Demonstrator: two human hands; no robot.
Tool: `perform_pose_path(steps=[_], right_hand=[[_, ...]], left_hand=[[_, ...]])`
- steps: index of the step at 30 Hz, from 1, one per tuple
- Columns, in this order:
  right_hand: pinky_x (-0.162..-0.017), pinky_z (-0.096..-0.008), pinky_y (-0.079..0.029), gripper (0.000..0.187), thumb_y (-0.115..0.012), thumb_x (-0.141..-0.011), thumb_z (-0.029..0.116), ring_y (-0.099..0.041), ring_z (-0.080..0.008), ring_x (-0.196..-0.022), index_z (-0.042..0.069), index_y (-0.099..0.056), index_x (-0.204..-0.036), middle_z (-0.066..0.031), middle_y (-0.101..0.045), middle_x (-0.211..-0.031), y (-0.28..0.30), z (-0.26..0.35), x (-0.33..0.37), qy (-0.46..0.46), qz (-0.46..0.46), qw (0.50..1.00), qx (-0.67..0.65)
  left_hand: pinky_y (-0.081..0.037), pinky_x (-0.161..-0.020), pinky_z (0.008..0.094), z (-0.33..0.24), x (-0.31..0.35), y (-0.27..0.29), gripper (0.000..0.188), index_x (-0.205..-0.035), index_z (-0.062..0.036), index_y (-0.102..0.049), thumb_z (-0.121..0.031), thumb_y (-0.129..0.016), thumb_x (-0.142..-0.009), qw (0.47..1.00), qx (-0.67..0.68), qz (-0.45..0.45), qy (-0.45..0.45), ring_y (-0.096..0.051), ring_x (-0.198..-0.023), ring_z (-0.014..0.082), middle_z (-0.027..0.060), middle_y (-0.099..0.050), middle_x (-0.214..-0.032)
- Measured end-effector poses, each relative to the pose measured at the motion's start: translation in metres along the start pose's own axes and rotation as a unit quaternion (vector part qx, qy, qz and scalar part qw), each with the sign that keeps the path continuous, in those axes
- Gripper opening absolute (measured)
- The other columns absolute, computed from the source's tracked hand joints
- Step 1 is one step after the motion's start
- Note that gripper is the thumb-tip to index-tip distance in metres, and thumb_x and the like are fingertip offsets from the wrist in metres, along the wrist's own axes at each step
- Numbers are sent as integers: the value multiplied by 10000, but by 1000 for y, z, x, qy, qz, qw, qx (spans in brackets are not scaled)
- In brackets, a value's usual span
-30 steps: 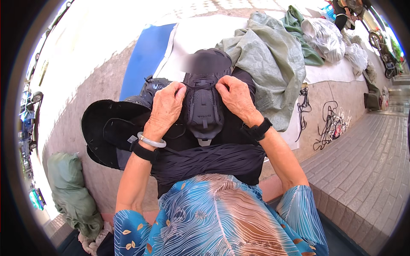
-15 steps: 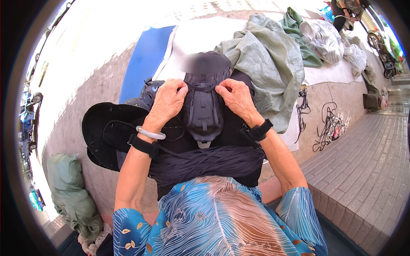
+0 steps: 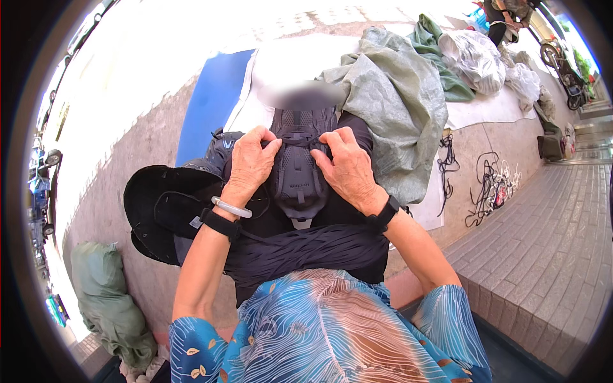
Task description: The recorder is lacing a black sneaker while sitting on the ground.
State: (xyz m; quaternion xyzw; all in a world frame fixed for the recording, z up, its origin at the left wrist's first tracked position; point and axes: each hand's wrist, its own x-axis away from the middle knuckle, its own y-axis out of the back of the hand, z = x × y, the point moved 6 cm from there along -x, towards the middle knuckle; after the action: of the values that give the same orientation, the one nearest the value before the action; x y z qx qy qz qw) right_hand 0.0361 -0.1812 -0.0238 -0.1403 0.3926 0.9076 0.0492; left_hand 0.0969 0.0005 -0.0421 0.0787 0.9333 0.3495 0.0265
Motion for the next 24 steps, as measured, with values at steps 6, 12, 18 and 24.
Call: perform_pose_path(steps=[6, 12, 18, 24], right_hand=[[-660, -311, -524, 348, -701, -756, 210, -631, -252, -805, -24, -535, -953, -146, -527, -902, -8, 19, 4, 45, 66, 986, 147], [-650, -297, -533, 272, -664, -709, 100, -634, -238, -795, -45, -550, -910, -145, -537, -865, -30, 17, 2, 5, 107, 972, 209], [-671, -374, -536, 224, -602, -745, 37, -607, -345, -780, -66, -541, -935, -200, -534, -886, -30, -2, -2, 40, 74, 993, 81], [-744, -428, -474, 238, -524, -776, -14, -562, -371, -844, -27, -534, -1014, -196, -550, -915, -20, -18, 1, 58, 56, 995, -60]], left_hand=[[-454, -831, 384, -24, 22, 8, 291, -1042, -5, -584, -172, -666, -819, 981, -130, -56, -133, -586, -932, 310, 166, -618, -1020], [-379, -975, 428, -31, 44, -7, 438, -1213, 33, -501, -147, -621, -831, 944, -260, -46, -199, -509, -1106, 354, 196, -551, -1182], [-460, -891, 414, -14, 35, -18, 359, -1167, 57, -505, -65, -542, -831, 962, -225, -14, -155, -570, -1022, 366, 234, -581, -1087], [-513, -812, 389, -20, 33, -21, 310, -1105, 62, -523, -30, -560, -812, 969, -180, -12, -167, -606, -936, 364, 225, -587, -1005]])
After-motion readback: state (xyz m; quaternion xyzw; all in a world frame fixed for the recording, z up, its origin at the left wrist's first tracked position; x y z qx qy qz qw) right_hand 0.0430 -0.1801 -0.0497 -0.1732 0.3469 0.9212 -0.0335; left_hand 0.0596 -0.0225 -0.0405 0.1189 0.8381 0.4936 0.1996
